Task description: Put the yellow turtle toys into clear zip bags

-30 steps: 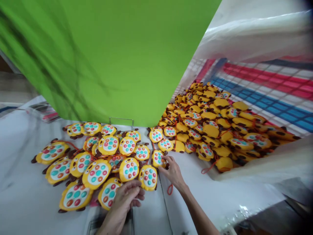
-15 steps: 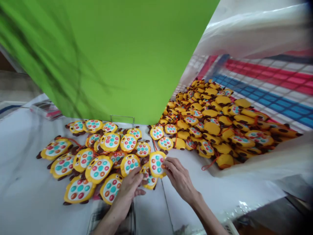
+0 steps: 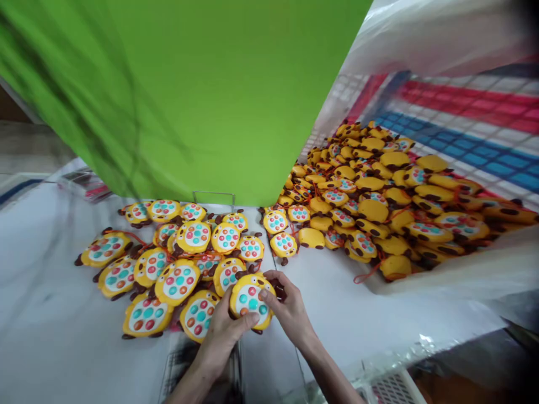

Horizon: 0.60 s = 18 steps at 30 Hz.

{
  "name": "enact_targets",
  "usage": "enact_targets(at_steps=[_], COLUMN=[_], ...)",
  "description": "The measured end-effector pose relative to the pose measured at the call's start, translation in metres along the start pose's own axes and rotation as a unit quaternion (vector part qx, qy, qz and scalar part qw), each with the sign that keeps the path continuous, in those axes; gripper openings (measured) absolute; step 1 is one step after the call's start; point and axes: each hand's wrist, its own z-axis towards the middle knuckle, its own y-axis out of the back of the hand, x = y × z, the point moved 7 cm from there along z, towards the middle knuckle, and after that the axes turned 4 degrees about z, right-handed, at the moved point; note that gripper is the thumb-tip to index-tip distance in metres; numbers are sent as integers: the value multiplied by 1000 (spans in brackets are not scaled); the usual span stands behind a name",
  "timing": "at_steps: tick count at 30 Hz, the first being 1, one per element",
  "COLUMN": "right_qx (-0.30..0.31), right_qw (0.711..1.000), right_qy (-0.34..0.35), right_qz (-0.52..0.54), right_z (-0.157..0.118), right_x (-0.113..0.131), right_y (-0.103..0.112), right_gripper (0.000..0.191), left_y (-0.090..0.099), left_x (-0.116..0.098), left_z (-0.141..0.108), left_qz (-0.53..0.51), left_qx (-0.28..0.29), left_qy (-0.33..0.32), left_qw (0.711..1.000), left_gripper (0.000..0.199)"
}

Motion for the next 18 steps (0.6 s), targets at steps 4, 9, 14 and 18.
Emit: enact_targets(at_steps=[4,9,14,18], right_qx=[15,32,23,39], right_qw=[998,992,996,993], right_qy=[-16,-28,-21,-43], right_qz=[64,119,78,101], right_z=[0,-3,-6,-9], right_x=[3,1,-2,-12], right_y=[-7,-10,-11,-20], right_gripper=[38,38,37,33], left_y=[10,14,18,27], left_x=[-4,5,2,-2], left_z=[-3,-1,1,3], left_qz=[41,-63,-100,-29], left_qx=[-39,-38,-64,-77], left_qy=[-27,-3,3,3], left_qw=[998,997,993,997], left_gripper=[65,58,38,39])
